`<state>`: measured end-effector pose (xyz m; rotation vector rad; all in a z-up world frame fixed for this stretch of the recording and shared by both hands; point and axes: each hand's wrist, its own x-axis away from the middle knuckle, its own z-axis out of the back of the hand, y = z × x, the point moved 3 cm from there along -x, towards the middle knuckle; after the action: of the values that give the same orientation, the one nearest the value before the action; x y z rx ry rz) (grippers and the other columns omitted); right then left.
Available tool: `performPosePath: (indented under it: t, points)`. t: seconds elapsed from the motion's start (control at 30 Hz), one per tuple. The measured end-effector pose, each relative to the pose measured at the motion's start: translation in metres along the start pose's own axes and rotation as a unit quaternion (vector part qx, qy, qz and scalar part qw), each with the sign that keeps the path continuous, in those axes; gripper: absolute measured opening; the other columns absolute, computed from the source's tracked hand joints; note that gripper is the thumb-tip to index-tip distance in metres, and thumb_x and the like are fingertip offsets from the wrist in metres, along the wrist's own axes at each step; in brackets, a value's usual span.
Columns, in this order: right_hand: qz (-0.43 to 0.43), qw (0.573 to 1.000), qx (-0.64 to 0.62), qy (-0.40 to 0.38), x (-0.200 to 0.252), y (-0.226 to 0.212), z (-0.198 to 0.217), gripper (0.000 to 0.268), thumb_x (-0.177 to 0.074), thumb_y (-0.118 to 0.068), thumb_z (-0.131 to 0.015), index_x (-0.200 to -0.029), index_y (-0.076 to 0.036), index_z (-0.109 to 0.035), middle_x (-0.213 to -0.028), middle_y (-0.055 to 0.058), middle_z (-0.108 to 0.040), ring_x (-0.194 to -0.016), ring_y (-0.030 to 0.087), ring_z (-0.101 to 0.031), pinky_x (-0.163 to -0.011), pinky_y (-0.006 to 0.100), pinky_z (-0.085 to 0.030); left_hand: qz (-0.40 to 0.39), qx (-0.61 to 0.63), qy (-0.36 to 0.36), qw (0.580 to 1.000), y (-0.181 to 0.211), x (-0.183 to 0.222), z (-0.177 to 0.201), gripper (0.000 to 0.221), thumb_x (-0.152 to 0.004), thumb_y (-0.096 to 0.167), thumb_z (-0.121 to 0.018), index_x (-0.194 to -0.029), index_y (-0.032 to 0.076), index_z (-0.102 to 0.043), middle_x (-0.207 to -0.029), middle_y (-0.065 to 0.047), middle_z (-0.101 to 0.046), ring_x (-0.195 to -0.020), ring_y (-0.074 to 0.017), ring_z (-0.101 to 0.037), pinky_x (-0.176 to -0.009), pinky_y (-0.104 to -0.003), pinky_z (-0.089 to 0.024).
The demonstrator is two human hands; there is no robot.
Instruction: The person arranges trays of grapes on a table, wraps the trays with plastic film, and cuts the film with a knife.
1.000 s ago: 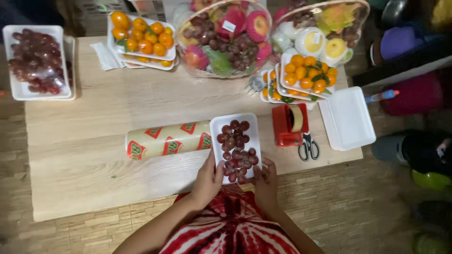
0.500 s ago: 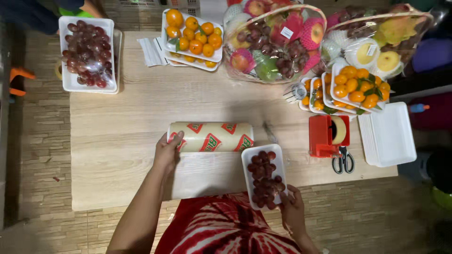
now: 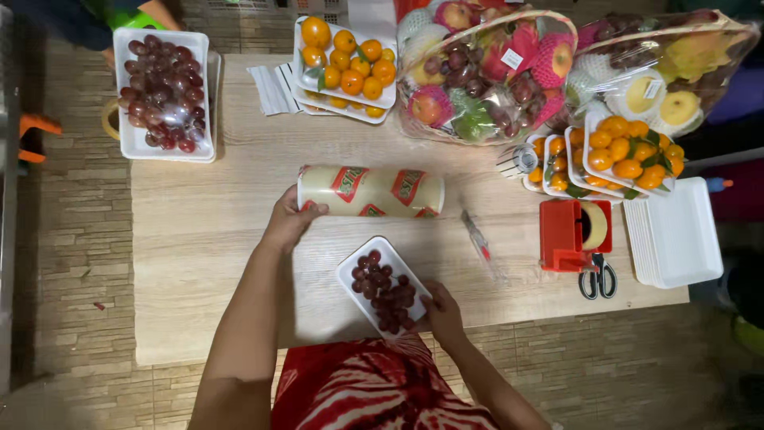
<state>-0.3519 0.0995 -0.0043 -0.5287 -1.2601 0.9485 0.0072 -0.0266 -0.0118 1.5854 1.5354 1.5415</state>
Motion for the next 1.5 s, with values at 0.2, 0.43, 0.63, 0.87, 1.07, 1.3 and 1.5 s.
performPosePath:
  t: [0.2, 0.43, 0.63, 0.87, 1.07, 1.3, 1.5]
  points:
    - [0.062, 0.983, 0.171, -0.012, -0.059, 0.014, 0.009, 0.028, -0.096, -0.030, -0.069, -0.122, -0.033, -0.075, -0.114, 0.003, -0.078, -0.112, 0.031, -0.070, -0.101, 0.046, -0.053, -0.007, -0.026, -0.058, 0.998, 0.010, 0.018, 0.004, 0.047, -0.087, 0.006, -0.082, -0.129, 0.006, -0.060, -0.094, -0.010, -0.071, -0.083, -0.0185, -0.071, -0.083, -0.036, -0.060]
    - [-0.003, 0.998, 0.064, -0.014, -0.093, -0.013, 0.002, 0.029, -0.094, -0.025, -0.071, -0.122, -0.026, -0.071, -0.105, 0.003, -0.076, -0.099, 0.022, -0.070, -0.094, 0.038, -0.056, -0.020, 0.005, -0.069, 0.997, -0.021, 0.036, 0.024, 0.049, -0.082, -0.007, -0.080, -0.124, 0.007, -0.061, -0.099, -0.006, -0.073, -0.086, -0.0127, -0.070, -0.085, -0.028, -0.058]
    - [0.014, 0.991, -0.125, -0.053, -0.091, -0.026, -0.003, 0.025, -0.098, -0.003, -0.067, -0.121, -0.006, -0.059, -0.106, 0.010, -0.078, -0.089, 0.016, -0.068, -0.080, 0.036, -0.059, -0.033, 0.017, -0.067, 0.997, -0.024, 0.047, 0.028, 0.046, -0.082, -0.009, -0.078, -0.122, 0.007, -0.061, -0.100, -0.007, -0.073, -0.090, -0.0126, -0.069, -0.088, -0.029, -0.057]
    - [0.202, 0.914, 0.140, 0.322, -0.086, -0.021, 0.000, 0.021, -0.092, -0.017, -0.071, -0.106, -0.019, -0.056, -0.090, 0.007, -0.064, -0.082, 0.028, -0.065, -0.071, 0.038, -0.052, -0.038, -0.005, -0.085, 0.996, -0.030, 0.057, 0.030, 0.056, -0.080, -0.013, -0.077, -0.131, 0.004, -0.061, -0.105, -0.011, -0.074, -0.094, -0.0156, -0.070, -0.090, -0.032, -0.058]
    - [0.672, 0.665, 0.317, 0.080, -0.038, -0.194, -0.097, 0.014, -0.094, -0.029, -0.065, -0.103, -0.018, -0.068, -0.098, 0.001, -0.066, -0.089, 0.023, -0.064, -0.079, 0.038, -0.052, -0.053, -0.014, -0.092, 0.994, -0.033, 0.051, 0.029, 0.057, -0.083, -0.012, -0.076, -0.134, 0.004, -0.059, -0.110, -0.011, -0.074, -0.099, -0.0157, -0.068, -0.094, -0.033, -0.057]
    - [0.709, 0.590, 0.386, 0.001, -0.109, -0.181, -0.153, 0.013, -0.085, -0.024, -0.068, -0.092, -0.013, -0.069, -0.084, 0.005, -0.063, -0.082, 0.026, -0.064, -0.073, 0.038, -0.049, -0.048, -0.012, -0.086, 0.995, -0.043, 0.045, 0.029, 0.060, -0.083, -0.010, -0.077, -0.137, 0.006, -0.057, -0.119, -0.014, -0.073, -0.105, -0.0168, -0.068, -0.096, -0.033, -0.057]
    - [0.727, 0.477, 0.493, -0.016, -0.134, -0.157, -0.164, 0.009, -0.088, -0.016, -0.064, -0.085, -0.007, -0.067, -0.076, 0.008, -0.061, -0.074, 0.028, -0.063, -0.071, 0.038, -0.049, -0.050, -0.052, -0.080, 0.994, -0.037, 0.047, 0.027, 0.066, -0.084, -0.005, -0.079, -0.143, -0.001, -0.051, -0.133, -0.026, -0.063, -0.124, -0.0296, -0.059, -0.106, -0.044, -0.051]
